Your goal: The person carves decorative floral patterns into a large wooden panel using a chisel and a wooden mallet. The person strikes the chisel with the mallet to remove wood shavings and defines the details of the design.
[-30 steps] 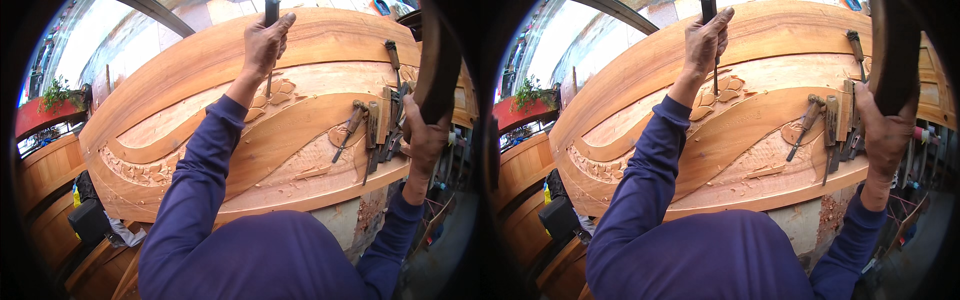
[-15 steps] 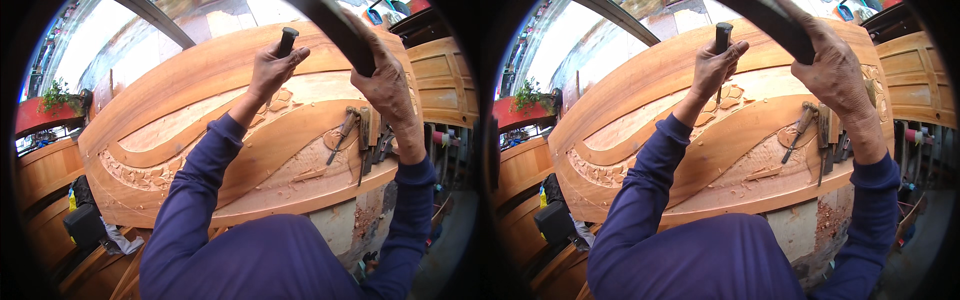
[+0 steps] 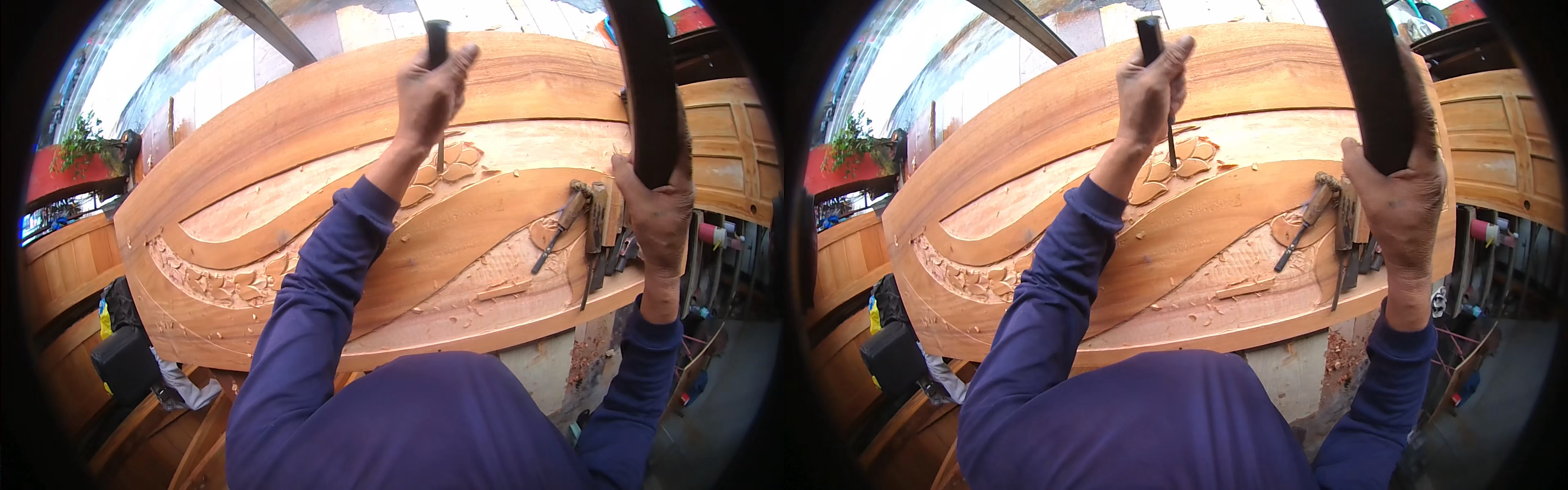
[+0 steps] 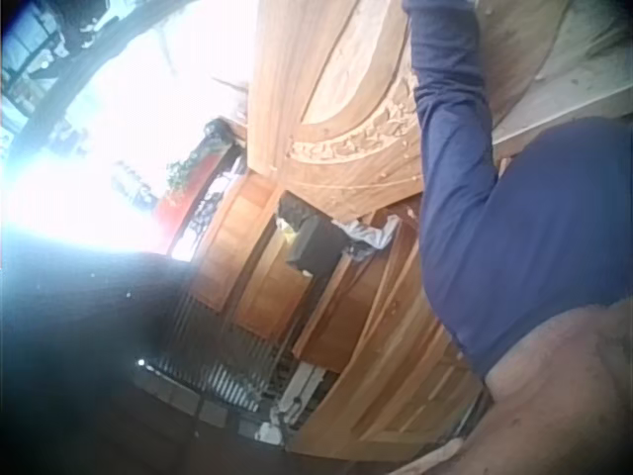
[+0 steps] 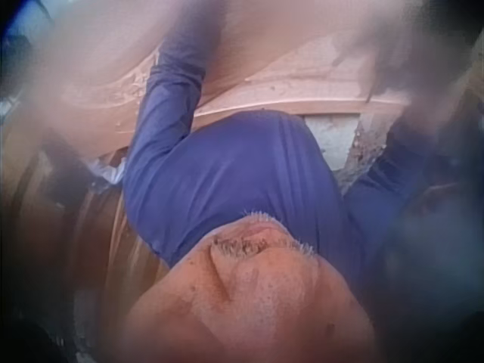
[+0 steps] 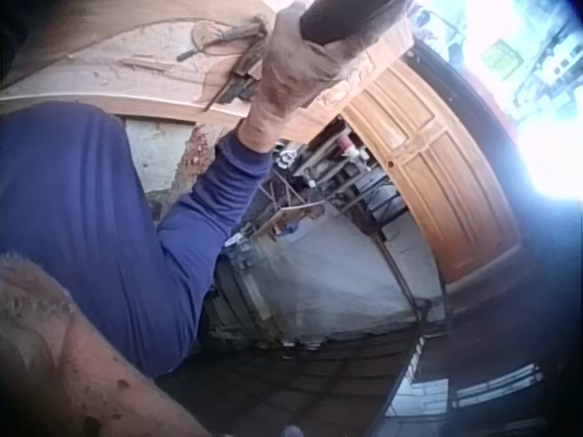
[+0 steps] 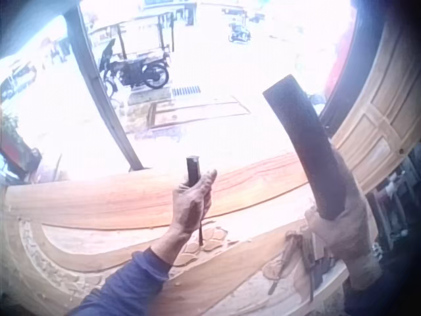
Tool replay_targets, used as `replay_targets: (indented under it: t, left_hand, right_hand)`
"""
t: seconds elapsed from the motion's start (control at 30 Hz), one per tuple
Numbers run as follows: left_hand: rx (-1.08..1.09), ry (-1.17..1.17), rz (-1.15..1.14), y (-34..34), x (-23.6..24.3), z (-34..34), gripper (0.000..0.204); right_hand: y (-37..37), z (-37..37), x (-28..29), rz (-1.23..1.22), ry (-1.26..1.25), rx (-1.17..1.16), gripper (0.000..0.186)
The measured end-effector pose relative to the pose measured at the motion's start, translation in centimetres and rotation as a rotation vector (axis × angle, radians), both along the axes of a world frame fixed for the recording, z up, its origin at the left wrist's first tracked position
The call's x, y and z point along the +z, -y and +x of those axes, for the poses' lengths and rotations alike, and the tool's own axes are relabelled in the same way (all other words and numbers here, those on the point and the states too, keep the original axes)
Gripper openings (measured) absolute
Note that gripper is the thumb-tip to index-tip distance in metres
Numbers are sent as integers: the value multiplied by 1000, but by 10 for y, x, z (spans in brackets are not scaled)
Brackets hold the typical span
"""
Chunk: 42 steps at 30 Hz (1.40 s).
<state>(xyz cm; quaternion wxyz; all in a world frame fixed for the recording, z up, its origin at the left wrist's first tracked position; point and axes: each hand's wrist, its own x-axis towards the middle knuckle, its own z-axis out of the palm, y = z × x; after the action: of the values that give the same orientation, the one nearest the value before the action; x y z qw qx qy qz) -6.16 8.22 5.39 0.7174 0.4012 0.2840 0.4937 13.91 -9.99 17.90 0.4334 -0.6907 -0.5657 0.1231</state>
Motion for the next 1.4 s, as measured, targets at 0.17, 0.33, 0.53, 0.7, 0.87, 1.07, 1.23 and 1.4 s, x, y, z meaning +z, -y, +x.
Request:
replay_targets:
  t: [0.17,0.33,0.53,0.7,0.87,1.07,1.23,1.4]
  left_hand:
    - [116,-6,10,-14,-12,-6,32]
    - [120,7,99,2,-2,4,32]
    - [54,-174,250,9,-5,16,27]
    - [164,-10,-2,-14,-22,-1,25]
    - [161,11,125,2,-6,13,28]
    - [207,-39,228,29,-5,-4,26]
    - [143,116,109,27,-3,3,12]
    - [370,-12,-108,-9,-7,-40,34]
  right_hand:
    - [-11,5,25,41,15,-29,45]
    - [-42,2,54,228,107,-6,29]
    - [-94,-51,60,613,-20,-67,26]
    - [-91,-52,68,559,-39,79,24]
    - [-76,-3,74,346,404,79,27]
    - [-94,-28,49,-370,616,429,74]
    - [-84,-30,36,-178,566,407,88]
    - [-29,-40,5,-22,296,314,87]
